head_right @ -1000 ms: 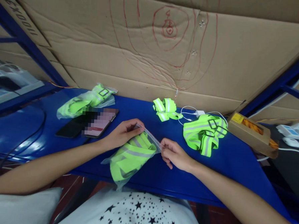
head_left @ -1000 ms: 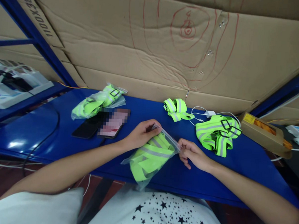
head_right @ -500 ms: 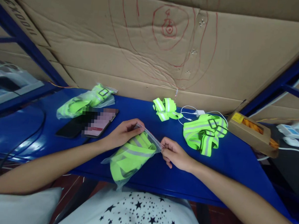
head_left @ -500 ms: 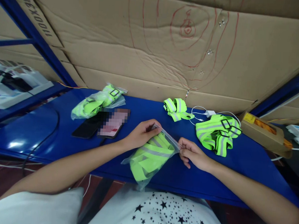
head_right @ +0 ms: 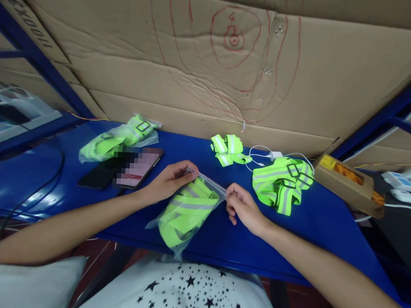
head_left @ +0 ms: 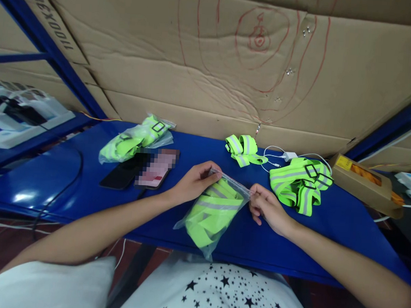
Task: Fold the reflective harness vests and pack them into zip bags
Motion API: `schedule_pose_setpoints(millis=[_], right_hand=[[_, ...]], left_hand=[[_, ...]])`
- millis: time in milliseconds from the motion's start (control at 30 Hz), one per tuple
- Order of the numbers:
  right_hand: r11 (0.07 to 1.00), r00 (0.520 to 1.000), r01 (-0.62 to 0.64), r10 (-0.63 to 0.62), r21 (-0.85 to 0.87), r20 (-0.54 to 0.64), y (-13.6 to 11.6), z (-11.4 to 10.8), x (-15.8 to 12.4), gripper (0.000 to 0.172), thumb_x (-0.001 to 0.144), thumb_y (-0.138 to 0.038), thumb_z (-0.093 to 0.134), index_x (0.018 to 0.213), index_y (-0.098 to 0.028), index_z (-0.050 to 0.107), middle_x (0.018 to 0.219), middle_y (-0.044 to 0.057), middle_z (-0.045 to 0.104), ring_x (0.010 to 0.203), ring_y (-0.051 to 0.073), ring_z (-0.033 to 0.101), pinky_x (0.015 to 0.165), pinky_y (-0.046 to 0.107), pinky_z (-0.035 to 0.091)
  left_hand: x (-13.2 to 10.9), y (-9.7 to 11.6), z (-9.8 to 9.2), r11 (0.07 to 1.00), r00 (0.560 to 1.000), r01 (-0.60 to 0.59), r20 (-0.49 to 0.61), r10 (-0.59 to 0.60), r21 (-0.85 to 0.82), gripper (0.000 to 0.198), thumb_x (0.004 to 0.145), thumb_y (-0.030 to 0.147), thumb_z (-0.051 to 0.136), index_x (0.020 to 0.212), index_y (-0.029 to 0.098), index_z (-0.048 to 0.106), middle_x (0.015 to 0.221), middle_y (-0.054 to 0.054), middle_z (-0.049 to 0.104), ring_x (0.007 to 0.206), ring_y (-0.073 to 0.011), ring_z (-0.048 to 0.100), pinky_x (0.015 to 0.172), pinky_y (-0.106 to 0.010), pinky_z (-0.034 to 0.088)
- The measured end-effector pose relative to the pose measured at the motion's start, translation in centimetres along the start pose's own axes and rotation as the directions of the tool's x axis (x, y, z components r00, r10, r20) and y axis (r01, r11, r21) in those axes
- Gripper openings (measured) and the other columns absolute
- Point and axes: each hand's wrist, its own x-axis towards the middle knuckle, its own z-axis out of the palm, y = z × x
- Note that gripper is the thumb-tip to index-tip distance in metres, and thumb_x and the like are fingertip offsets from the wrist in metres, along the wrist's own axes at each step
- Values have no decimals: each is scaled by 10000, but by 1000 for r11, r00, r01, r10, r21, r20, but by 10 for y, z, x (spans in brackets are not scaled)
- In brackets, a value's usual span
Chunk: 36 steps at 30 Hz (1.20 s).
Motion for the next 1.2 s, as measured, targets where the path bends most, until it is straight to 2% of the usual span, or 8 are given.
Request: schedule_pose_setpoints(millis=[200, 567, 833, 933, 1000, 1133, 1200], right_hand=[[997, 999, -9, 11, 72, -33, -4, 4, 0, 122, 827, -259, 564, 783, -229, 454, 559, -95, 358, 477, 84, 361, 356, 171, 358], [999, 1000, -18, 18, 31, -5, -2, 2, -1, 123, 860, -263, 542, 792, -226, 448, 539, -98, 389, 446, 73, 345, 363, 166, 351], [988, 998, -36, 43, 152, -45, -7, 4, 0, 174, 824, -287, 605, 816, -230, 441, 600, -94, 358, 489, 85, 384, 341, 173, 371], [978, 997, -46, 58, 206, -53, -8, 3, 1, 189, 836, -284, 616, 874, -245, 434, 623, -96, 379, 499, 89, 385, 345, 176, 382], [977, 997, -57, 66, 205, -37, -7, 2, 2, 190, 842, -282, 619, 899, -251, 440, 622, -99, 382, 499, 91, 386, 352, 181, 395], [986, 999, -48, 50, 157, -13, -5, 0, 3, 164, 863, -285, 618, 913, -244, 468, 624, -94, 398, 506, 93, 403, 368, 192, 416], [988, 999, -44, 45, 145, -5, -4, 0, 4, 155, 875, -290, 619, 911, -242, 475, 626, -92, 405, 509, 95, 412, 371, 196, 423]], left_hand=[[0, 2, 2, 1000, 1000, -7, -9, 7, 3, 330, 915, 486, 670, 939, 159, 633, 775, 8, 581, 676, -120, 519, 580, -212, 393], [1, 1, 2, 1000, 1000, -13, 17, 13, 4, 319, 922, 470, 668, 941, 153, 635, 780, 10, 583, 684, -115, 525, 593, -208, 402], [0, 3, -1, 1000, 1000, -13, -20, 14, 25, 323, 916, 483, 670, 932, 161, 651, 772, 5, 592, 676, -122, 516, 598, -220, 401], [6, 13, -13, 996, 988, -48, -141, 58, 72, 297, 901, 464, 695, 935, 170, 664, 812, -2, 609, 717, -129, 520, 640, -225, 412], [17, 21, -28, 988, 954, -87, -274, 118, 125, 281, 882, 451, 721, 944, 180, 685, 835, -5, 627, 739, -132, 528, 670, -230, 424], [58, 21, -71, 974, 877, -167, -428, 218, 153, 262, 840, 425, 762, 942, 190, 704, 866, -21, 667, 782, -142, 577, 714, -246, 456], [84, 12, -96, 982, 855, -119, -488, 178, 149, 243, 839, 401, 760, 936, 189, 689, 846, -21, 658, 753, -135, 568, 685, -254, 448]])
